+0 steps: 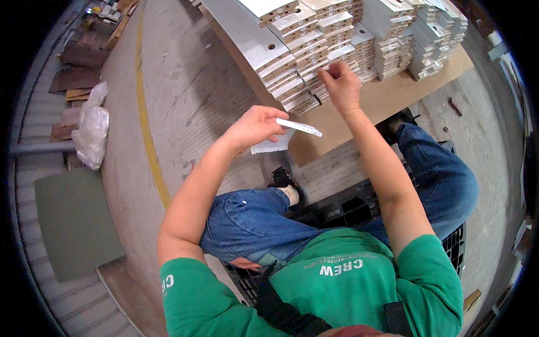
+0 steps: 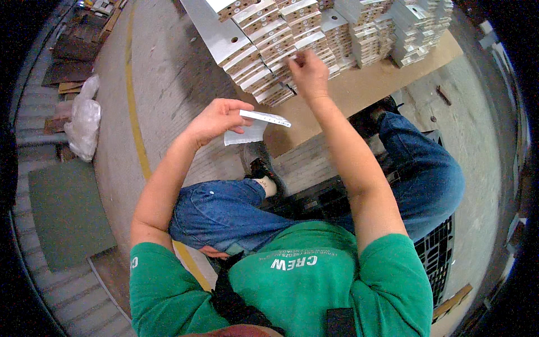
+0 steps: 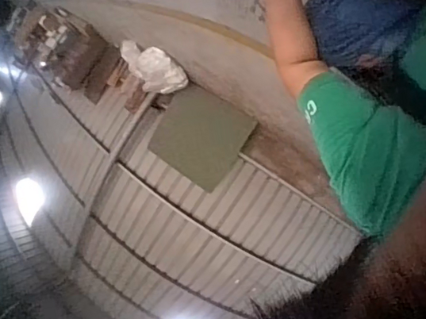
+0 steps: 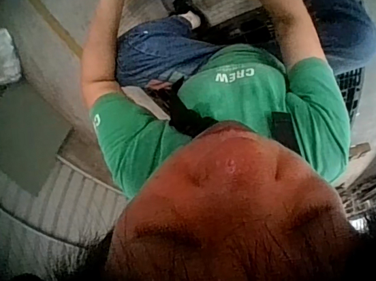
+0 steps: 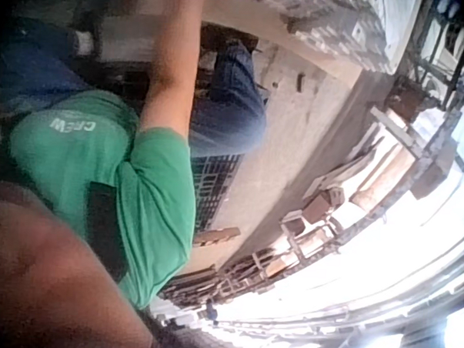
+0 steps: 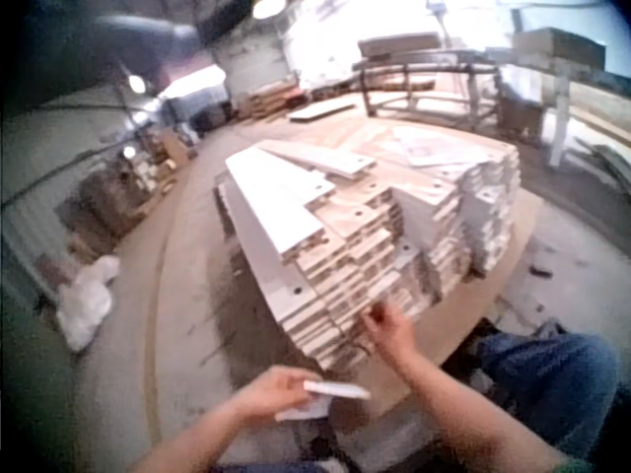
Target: The person sits on a crate and applies small white labels to a stack of wooden boards. They peel each label from a roll and press it onto the edge of the boards, working through the stack one by one.
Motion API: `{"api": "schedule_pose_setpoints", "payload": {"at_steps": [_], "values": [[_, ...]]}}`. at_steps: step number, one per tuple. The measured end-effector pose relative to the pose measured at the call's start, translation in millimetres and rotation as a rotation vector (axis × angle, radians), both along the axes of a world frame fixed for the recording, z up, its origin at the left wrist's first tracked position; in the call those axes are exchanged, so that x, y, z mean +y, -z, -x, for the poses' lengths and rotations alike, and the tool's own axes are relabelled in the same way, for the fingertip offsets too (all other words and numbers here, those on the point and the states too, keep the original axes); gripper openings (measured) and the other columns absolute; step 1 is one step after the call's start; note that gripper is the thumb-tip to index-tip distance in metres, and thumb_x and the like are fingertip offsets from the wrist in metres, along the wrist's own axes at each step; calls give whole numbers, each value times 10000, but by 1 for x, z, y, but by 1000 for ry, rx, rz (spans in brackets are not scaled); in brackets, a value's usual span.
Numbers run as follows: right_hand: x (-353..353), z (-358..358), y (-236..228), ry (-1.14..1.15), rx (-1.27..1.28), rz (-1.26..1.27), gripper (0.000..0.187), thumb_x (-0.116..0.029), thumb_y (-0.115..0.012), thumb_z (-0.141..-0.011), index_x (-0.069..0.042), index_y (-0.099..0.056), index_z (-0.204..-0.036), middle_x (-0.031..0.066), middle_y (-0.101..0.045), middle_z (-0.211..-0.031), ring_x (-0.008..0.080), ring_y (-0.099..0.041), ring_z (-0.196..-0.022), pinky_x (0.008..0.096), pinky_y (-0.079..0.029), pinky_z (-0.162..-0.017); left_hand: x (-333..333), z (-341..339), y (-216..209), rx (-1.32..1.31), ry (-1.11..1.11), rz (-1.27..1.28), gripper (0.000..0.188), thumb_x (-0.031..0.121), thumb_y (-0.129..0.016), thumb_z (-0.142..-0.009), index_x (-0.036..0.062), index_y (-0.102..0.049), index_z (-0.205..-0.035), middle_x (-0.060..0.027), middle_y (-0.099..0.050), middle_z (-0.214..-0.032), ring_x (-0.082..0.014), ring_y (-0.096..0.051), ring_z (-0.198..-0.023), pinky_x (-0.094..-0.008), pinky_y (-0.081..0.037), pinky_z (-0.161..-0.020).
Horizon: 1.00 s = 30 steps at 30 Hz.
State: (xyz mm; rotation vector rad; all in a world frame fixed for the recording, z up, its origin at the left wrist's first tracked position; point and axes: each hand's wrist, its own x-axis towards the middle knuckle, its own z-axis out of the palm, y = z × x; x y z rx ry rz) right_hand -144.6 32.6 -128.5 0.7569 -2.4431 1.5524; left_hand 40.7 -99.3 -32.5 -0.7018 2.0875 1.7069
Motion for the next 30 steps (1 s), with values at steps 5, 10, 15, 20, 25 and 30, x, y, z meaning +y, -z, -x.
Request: {"api": "schedule_pose_setpoints", "payload": {"at_steps": [5,10,15,20,25,30], "values": [[17,17,7,-231,-317,177,154,-82,-682,-774,-15,-561,-841,24,-629,-789,82,-587,-733,233,-471,-663,-4,0,6,15,17,-21,356,52,-587,-809,-36,-546,-1151,-113,-649,-973,-152,-633,-885,-274,-531,-719],[8,4,20,-276,-362,224,111,-46,-635,-782,-25,-548,-847,6,-602,-771,75,-572,-700,230,-469,-654,0,3,3,-2,38,-25,363,40,-591,-807,-38,-539,-1158,-109,-640,-1002,-154,-628,-902,-276,-533,-723],[-4,-4,28,-141,-288,262,109,-51,-633,-774,-24,-553,-844,11,-611,-754,78,-582,-684,231,-472,-633,-1,2,6,-6,43,-26,359,37,-589,-812,-36,-536,-1160,-100,-636,-1014,-151,-624,-917,-274,-532,-733],[-3,-17,14,-103,-193,216,117,-65,-645,-759,-30,-557,-828,73,-626,-723,152,-622,-672,288,-498,-627,-4,1,10,-6,39,-59,357,35,-587,-812,-34,-536,-1159,-101,-632,-1028,-153,-620,-933,-271,-533,-736],[6,-3,17,-55,146,80,160,-76,-683,-738,-33,-538,-791,86,-584,-720,214,-604,-659,321,-488,-599,-2,3,9,-11,51,-45,359,33,-583,-813,-29,-536,-1163,-97,-631,-1027,-152,-620,-931,-267,-533,-735],[20,17,19,-122,-11,122,169,-54,-677,-720,-24,-526,-788,92,-559,-758,216,-587,-666,316,-483,-606,-4,3,8,-25,50,-80,360,26,-585,-805,-29,-541,-1158,-96,-632,-1011,-146,-619,-915,-262,-534,-726]]}}
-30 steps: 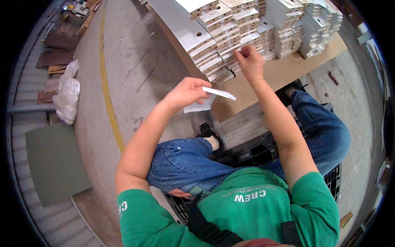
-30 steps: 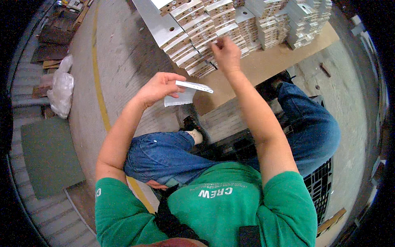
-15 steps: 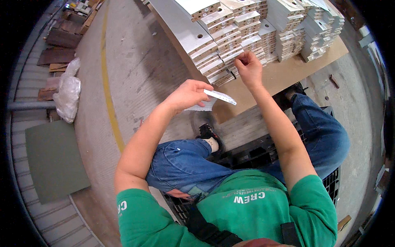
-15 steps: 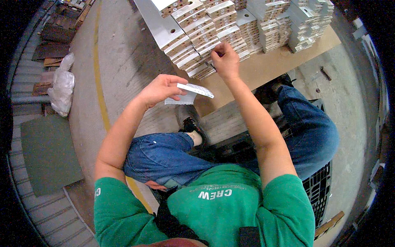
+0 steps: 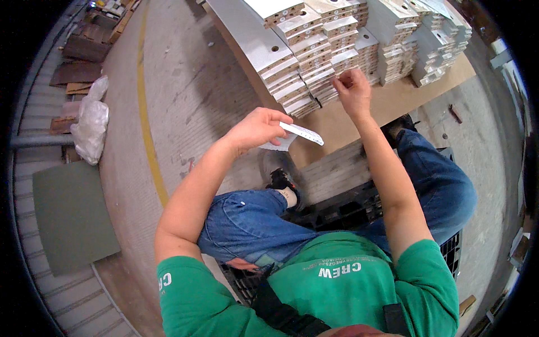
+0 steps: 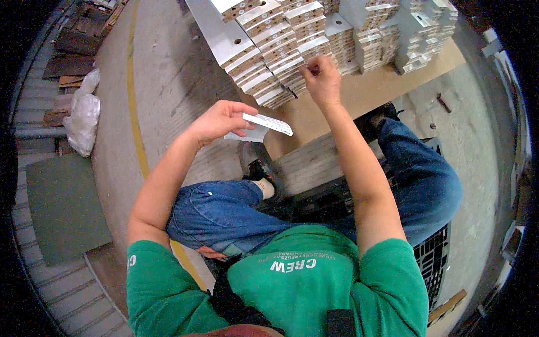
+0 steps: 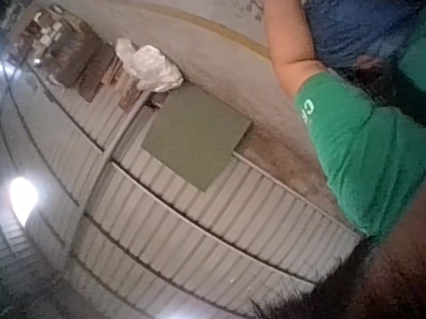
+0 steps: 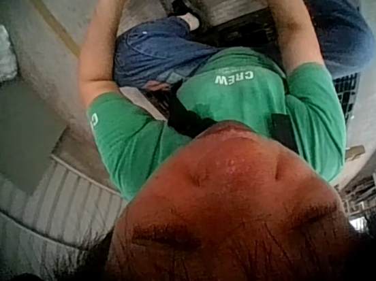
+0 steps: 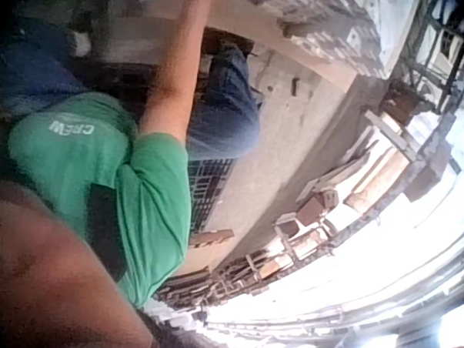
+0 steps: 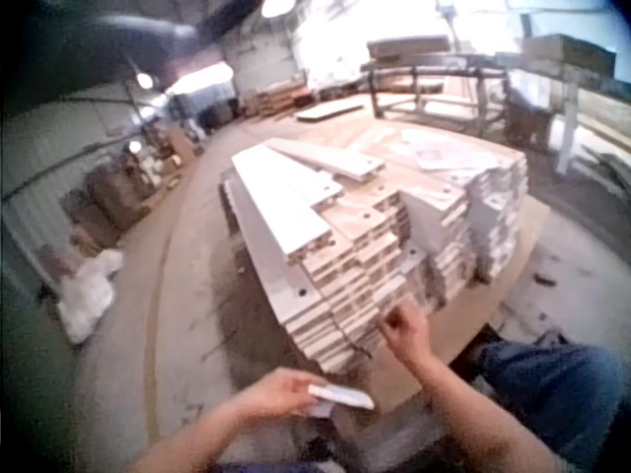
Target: The person sits on a crate and applies small white labels to a stack of wooden boards. They peel each label from a roll and press it onto the edge of the boards, working through the stack one by one.
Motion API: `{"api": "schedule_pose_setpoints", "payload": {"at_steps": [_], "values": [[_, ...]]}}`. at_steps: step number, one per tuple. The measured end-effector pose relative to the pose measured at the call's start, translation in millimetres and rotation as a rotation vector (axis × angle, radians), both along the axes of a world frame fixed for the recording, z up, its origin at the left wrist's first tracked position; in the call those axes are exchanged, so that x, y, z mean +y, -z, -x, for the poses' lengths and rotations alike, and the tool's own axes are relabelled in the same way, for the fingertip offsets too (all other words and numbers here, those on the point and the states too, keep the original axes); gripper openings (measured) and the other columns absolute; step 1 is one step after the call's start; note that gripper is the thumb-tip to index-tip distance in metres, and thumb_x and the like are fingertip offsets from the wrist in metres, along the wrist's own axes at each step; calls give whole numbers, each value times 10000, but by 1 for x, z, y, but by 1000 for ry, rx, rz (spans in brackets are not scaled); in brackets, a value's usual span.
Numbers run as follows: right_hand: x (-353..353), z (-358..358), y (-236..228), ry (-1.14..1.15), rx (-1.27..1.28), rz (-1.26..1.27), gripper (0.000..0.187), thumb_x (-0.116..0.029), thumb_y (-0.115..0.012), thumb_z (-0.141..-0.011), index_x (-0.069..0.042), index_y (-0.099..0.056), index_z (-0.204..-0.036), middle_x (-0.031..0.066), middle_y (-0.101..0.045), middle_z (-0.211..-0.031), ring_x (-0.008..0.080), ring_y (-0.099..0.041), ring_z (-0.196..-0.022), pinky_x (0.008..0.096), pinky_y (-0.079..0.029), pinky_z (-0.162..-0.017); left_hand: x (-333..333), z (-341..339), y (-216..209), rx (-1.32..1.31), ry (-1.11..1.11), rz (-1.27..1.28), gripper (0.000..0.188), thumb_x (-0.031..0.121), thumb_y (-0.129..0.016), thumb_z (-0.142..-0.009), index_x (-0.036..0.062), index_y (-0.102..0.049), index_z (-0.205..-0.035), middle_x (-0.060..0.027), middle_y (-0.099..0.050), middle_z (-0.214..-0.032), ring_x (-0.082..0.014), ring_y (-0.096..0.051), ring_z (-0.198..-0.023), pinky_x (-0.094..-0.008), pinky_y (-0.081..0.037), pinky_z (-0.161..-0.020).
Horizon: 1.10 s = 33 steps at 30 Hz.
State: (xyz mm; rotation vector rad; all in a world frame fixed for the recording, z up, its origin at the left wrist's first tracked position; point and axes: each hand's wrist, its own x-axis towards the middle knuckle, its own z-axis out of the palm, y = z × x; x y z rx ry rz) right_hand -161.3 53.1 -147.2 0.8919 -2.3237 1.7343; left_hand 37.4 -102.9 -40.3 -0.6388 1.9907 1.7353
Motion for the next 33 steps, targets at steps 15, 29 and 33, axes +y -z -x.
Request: {"api": "schedule_pose_setpoints", "payload": {"at_steps": [15,29,33], "values": [[-17,-19,5,4,161,19,195,14,-643,-689,-23,-499,-815,117,-515,-809,253,-566,-688,350,-487,-613,2,0,-1,4,5,32,355,32,-608,-797,-33,-551,-1141,-87,-640,-963,-142,-621,-886,-254,-537,-713],[-18,-19,15,-39,-163,91,205,66,-598,-678,3,-499,-845,122,-498,-905,230,-585,-773,311,-538,-704,2,0,-3,13,-19,5,345,32,-617,-795,-21,-567,-1132,-88,-643,-946,-135,-618,-876,-251,-535,-701],[-20,-17,21,-33,-59,90,222,46,-621,-668,-11,-503,-848,135,-495,-902,256,-575,-784,328,-527,-669,1,0,-1,19,-31,4,335,31,-617,-796,-22,-571,-1124,-88,-645,-948,-133,-619,-879,-248,-532,-699]]}}
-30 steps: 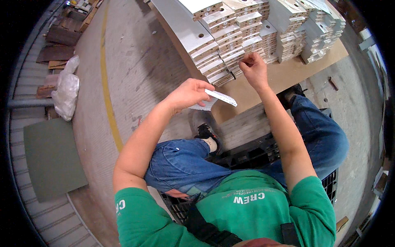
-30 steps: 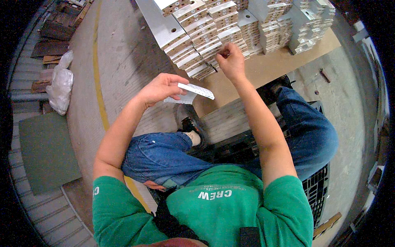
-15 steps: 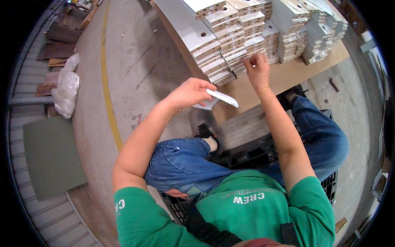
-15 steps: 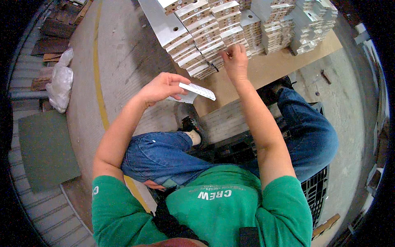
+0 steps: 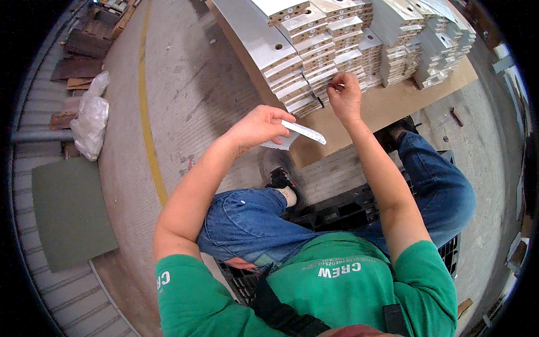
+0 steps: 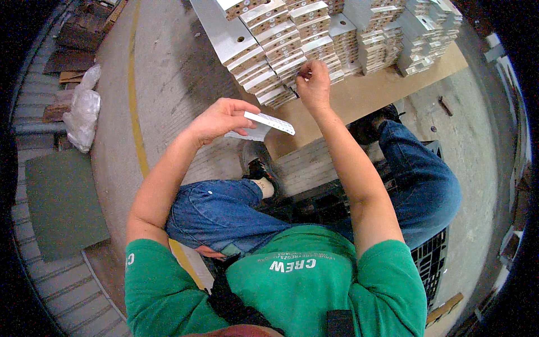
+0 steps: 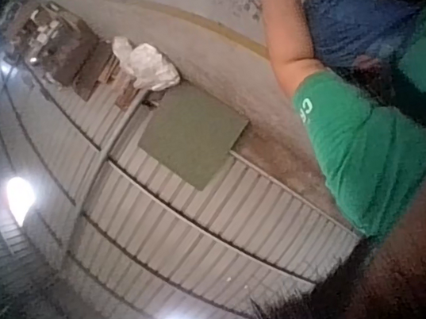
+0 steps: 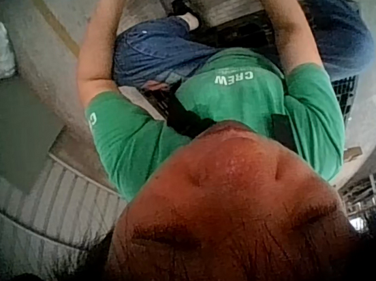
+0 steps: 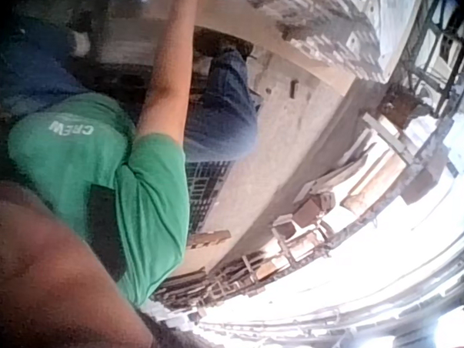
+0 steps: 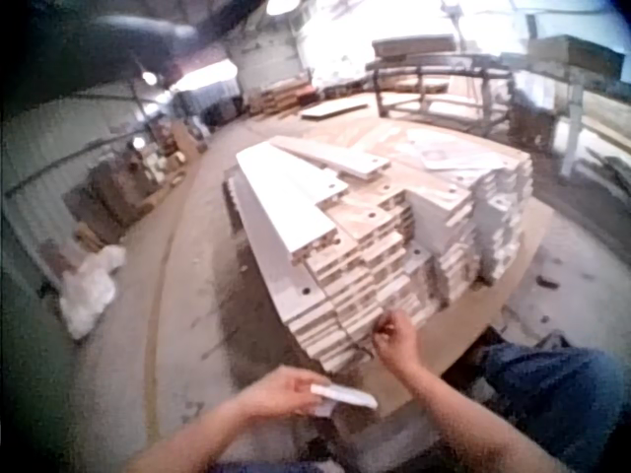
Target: The person sits on a crate and applies small white labels to a stack of wooden boards. They peel each label from a roll and press it onto the edge of the boards, working through the stack one by one.
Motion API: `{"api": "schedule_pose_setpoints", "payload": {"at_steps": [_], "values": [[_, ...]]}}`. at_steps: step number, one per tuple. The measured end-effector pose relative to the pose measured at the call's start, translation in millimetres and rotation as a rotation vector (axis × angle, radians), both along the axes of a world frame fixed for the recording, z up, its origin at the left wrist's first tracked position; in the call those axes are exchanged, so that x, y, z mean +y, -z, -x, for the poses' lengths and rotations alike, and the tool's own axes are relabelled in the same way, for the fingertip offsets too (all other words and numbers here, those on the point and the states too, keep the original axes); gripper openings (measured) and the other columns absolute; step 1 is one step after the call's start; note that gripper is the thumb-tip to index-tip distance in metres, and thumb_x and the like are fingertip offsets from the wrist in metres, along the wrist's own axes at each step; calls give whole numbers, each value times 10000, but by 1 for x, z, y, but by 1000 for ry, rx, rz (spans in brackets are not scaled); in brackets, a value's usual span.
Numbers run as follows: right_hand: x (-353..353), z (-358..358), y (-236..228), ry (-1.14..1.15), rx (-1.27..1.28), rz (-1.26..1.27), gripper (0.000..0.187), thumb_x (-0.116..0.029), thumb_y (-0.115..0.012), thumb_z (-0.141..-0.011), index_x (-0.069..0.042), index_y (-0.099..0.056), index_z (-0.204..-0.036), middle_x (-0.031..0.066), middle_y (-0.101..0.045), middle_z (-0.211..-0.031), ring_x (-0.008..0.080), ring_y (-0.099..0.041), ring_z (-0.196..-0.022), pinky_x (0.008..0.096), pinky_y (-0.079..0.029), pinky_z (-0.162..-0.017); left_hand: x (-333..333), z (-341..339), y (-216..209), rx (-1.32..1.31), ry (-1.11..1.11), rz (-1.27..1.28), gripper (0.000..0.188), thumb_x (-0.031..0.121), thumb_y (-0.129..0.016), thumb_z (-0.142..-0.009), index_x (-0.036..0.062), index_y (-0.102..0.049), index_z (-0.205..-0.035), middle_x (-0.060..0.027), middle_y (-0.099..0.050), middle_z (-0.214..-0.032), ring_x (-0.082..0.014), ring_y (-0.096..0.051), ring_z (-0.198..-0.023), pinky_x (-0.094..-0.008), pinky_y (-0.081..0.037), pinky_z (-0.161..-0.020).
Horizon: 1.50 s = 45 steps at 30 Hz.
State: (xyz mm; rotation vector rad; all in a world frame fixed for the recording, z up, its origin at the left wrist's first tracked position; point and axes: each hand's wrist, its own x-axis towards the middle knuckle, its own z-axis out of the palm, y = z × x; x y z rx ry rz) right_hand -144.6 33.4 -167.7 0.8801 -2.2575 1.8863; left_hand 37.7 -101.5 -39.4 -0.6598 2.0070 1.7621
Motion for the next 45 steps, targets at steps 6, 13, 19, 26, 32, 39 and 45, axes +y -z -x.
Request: {"api": "schedule_pose_setpoints", "payload": {"at_steps": [6,13,19,26,32,39,45], "values": [[27,17,2,187,319,-219,215,-77,-691,-745,-28,-510,-849,113,-541,-784,223,-571,-686,337,-464,-561,1,1,-4,24,-10,-45,346,39,-624,-796,-28,-558,-1129,-87,-651,-951,-130,-626,-858,-249,-531,-689],[65,-19,-63,-526,-843,-346,494,-483,-386,-941,-44,-557,-1093,75,-595,-695,122,-543,-547,267,-447,-504,3,0,-8,86,-191,-55,370,86,-681,-777,-14,-561,-1113,-86,-659,-932,-136,-633,-834,-273,-530,-683],[55,-30,-52,-683,-1048,81,604,-522,-358,-935,8,-554,-1148,139,-617,-965,180,-606,-829,293,-490,-679,7,4,-11,85,-259,-97,376,110,-705,-774,3,-561,-1105,-92,-652,-945,-165,-643,-844,-277,-536,-653],[47,-28,-59,-658,-930,-63,480,-401,-398,-944,21,-615,-1015,128,-641,-906,199,-624,-804,295,-491,-676,13,-2,-12,92,-280,-156,363,93,-647,-812,-20,-556,-1144,-119,-636,-996,-186,-646,-849,-279,-542,-646],[15,7,-34,-285,-10,-516,286,-229,-500,-849,30,-614,-888,223,-622,-789,353,-620,-811,375,-482,-708,11,3,-11,115,-253,-78,333,73,-628,-813,-42,-567,-1119,-125,-636,-1007,-189,-646,-843,-289,-543,-655],[22,16,-10,-408,-311,-228,228,-191,-533,-840,-7,-615,-947,111,-637,-794,188,-604,-729,307,-475,-690,10,3,-8,113,-238,-31,322,77,-638,-804,-38,-583,-1099,-116,-641,-1000,-181,-648,-832,-286,-541,-650],[21,23,-31,-437,-271,-327,190,-153,-545,-837,-17,-627,-940,74,-618,-760,133,-550,-701,277,-450,-652,12,4,-7,118,-259,-41,334,76,-636,-794,-31,-585,-1106,-108,-646,-982,-174,-651,-819,-282,-541,-642]]}}
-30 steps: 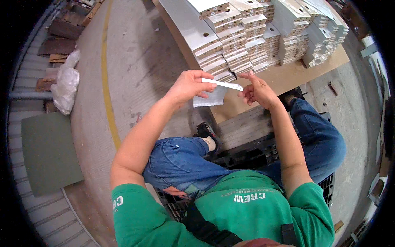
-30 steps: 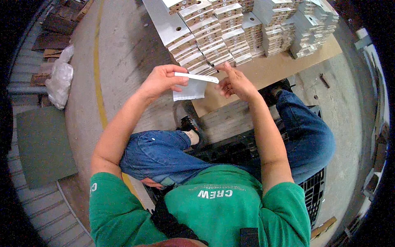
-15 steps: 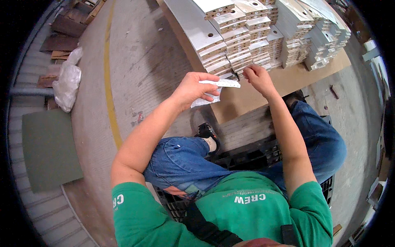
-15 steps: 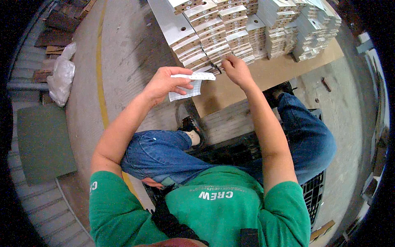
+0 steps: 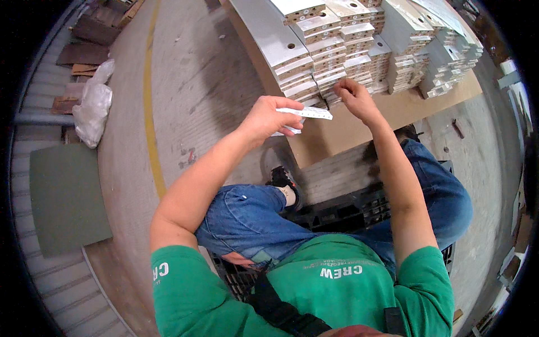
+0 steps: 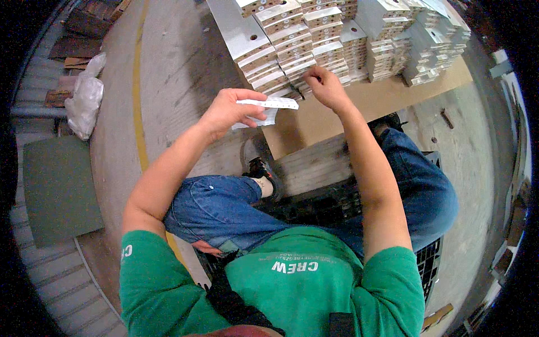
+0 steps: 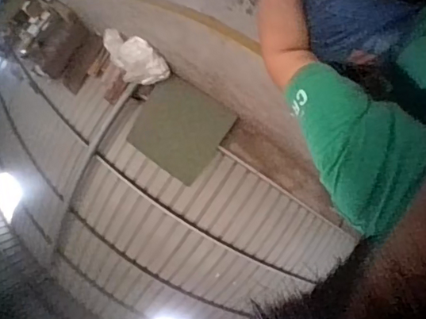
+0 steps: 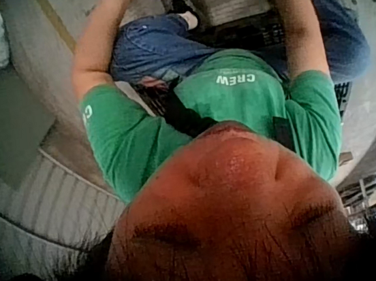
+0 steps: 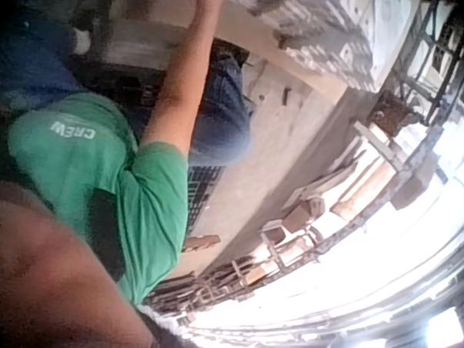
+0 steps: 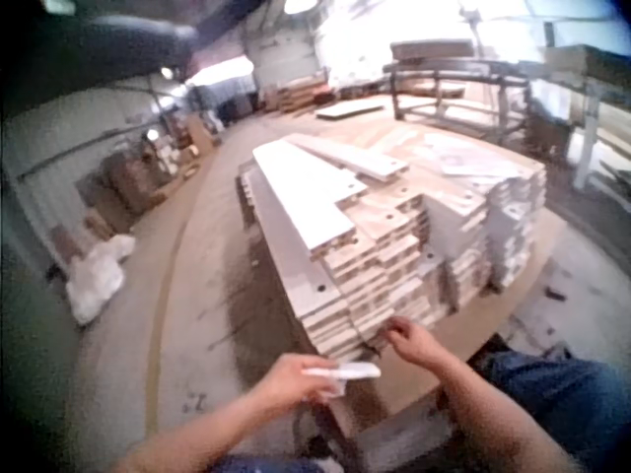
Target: The person sits on a crate and applies small white labels to a stack of wooden boards. They peel each label from a roll and press it onto the edge of the boards, working through the stack one by one.
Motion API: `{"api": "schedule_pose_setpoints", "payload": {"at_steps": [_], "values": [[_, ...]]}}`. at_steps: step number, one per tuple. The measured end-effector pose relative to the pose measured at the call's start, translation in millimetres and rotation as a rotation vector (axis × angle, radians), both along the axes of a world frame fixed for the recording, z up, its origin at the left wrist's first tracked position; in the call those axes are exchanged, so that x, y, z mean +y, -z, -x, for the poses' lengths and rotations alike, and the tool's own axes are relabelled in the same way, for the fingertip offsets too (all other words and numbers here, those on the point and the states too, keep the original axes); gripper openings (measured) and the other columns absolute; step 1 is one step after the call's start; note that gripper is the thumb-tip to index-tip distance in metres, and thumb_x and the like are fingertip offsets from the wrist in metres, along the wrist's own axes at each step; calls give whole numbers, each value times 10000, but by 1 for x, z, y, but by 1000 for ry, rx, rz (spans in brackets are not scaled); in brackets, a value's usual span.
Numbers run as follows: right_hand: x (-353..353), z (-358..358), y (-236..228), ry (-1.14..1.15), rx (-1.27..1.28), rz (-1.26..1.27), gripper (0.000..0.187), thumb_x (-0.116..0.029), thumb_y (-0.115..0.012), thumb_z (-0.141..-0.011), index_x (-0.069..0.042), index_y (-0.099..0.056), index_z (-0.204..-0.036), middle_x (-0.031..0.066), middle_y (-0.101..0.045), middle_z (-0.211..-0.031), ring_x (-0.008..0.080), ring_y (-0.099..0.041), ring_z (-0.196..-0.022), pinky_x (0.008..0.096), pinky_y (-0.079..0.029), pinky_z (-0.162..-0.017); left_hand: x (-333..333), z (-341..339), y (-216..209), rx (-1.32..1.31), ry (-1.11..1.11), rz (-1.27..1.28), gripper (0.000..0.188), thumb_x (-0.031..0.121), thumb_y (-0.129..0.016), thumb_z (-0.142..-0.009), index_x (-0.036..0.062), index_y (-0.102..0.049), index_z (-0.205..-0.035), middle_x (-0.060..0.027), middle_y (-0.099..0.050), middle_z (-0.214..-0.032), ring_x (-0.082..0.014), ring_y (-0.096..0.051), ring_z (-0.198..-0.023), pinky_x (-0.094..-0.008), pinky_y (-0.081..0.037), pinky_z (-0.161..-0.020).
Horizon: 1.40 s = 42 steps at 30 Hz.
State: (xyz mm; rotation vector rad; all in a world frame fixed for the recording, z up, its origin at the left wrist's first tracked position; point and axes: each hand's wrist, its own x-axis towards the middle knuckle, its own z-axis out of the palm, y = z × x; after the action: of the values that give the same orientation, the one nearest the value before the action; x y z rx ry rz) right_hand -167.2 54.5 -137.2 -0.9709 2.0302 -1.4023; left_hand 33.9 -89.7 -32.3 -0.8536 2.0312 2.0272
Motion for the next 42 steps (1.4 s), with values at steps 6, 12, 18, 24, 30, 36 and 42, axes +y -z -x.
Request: {"api": "schedule_pose_setpoints", "payload": {"at_steps": [6,12,18,24,30,36,42], "values": [[18,-67,-75,-196,263,264,150,-85,-623,-791,-22,-634,-926,109,-624,-821,216,-597,-754,327,-485,-696,3,-1,1,0,15,30,336,63,-615,-788,-23,-589,-1112,-97,-650,-964,-171,-656,-811,-272,-540,-636],[12,-89,-73,-225,645,162,186,-46,-617,-725,-53,-620,-911,98,-600,-870,288,-572,-824,380,-492,-712,8,2,-7,-14,82,79,320,68,-595,-789,9,-608,-1104,-89,-653,-948,-170,-657,-833,-262,-538,-643],[8,-93,-68,-185,739,199,184,-33,-618,-673,-61,-628,-855,86,-587,-781,274,-568,-781,366,-493,-689,8,-2,-8,-14,74,24,305,67,-573,-809,1,-602,-1106,-94,-649,-961,-178,-657,-847,-268,-538,-648],[10,-100,-63,-149,856,135,222,-13,-596,-626,-61,-623,-840,77,-591,-782,264,-568,-784,359,-500,-668,9,0,-9,-58,-7,-106,280,57,-543,-840,-49,-580,-1096,-116,-635,-971,-199,-654,-839,-286,-545,-655],[10,-110,-59,-77,890,196,204,-14,-602,-642,-40,-615,-844,79,-590,-777,278,-573,-788,354,-506,-675,6,0,-3,-71,-70,-208,282,54,-498,-863,-92,-547,-1099,-151,-623,-985,-231,-653,-849,-319,-552,-655],[17,-77,-34,-74,-238,110,124,-101,-625,-833,-10,-636,-917,30,-624,-804,139,-597,-711,264,-492,-660,3,1,0,-98,-115,-143,302,61,-482,-869,-102,-529,-1118,-177,-593,-1056,-250,-649,-869,-334,-555,-657],[5,-17,27,267,-412,149,147,-119,-628,-835,6,-641,-910,3,-608,-761,86,-551,-670,218,-458,-630,-3,1,14,-138,-62,-104,321,72,-502,-865,-86,-524,-1144,-155,-596,-1050,-229,-646,-855,-313,-553,-646]]}}
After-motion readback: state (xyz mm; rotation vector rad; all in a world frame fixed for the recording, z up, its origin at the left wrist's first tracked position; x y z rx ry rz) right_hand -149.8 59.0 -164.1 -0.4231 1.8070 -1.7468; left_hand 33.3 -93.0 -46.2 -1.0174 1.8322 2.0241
